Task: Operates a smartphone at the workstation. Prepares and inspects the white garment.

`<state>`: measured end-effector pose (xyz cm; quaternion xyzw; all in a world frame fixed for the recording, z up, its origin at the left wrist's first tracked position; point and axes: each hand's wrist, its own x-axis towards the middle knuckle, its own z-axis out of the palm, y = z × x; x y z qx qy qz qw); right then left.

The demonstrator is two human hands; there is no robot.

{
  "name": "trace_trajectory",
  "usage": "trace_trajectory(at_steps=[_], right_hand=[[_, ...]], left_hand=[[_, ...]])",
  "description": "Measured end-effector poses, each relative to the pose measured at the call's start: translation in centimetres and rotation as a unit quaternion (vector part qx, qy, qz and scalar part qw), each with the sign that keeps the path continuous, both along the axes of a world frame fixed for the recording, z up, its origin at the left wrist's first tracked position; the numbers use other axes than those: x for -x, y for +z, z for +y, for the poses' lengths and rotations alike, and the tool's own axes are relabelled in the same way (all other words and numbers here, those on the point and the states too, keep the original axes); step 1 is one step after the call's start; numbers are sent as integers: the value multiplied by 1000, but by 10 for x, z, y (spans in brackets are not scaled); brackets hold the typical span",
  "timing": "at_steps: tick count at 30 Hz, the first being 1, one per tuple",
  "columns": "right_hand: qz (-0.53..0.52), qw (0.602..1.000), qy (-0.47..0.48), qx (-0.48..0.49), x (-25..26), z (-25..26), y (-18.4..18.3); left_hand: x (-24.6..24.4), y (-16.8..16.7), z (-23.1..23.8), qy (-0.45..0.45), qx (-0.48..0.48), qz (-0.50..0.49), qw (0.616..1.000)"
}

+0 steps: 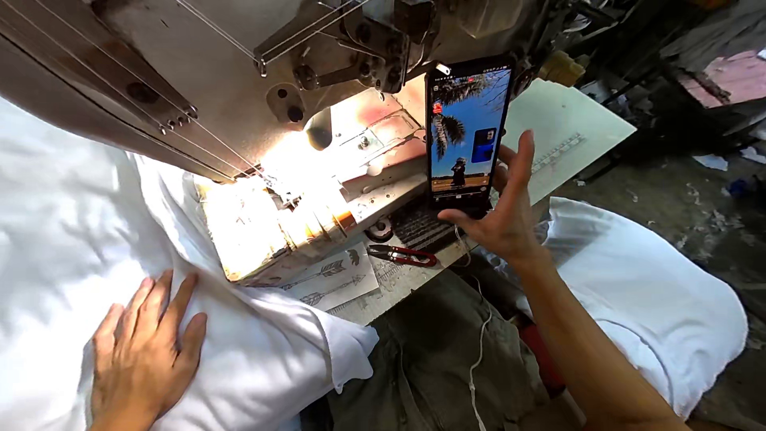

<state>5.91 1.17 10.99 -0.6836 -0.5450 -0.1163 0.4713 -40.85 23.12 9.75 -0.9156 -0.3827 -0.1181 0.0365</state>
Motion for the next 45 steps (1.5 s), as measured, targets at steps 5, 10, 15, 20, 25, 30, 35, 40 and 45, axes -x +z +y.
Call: trace_trajectory(at_steps=[5, 10, 15, 20, 25, 30, 35, 40, 45], right_hand=[[-43, 996, -76, -25, 21, 8, -12], [-58, 988, -144, 11, 33, 13, -9], [-53, 986, -154, -22, 37, 15, -13], [-48, 983, -171, -55, 41, 16, -18], [-16, 980, -193, -43, 50, 14, -16], [-15, 980, -195, -41, 50, 11, -16], [-35, 974, -200, -102, 40, 20, -20], [-22, 976, -184, -114, 36, 20, -23], [-32, 975, -178, -126, 35, 23, -25]], left_hand=[[0, 0, 1, -1, 1, 1, 1000], [0, 0, 0, 0, -2, 0, 1000], [-1, 2, -1, 4, 8, 9, 1000], [1, 1, -1, 4, 3, 4, 1000], [1, 1, 0, 7, 12, 8, 1000], [0, 2, 0, 10, 18, 12, 1000], [2, 1, -1, 14, 25, 12, 1000], [3, 2, 0, 15, 30, 13, 999], [2, 3, -2, 14, 39, 15, 999]])
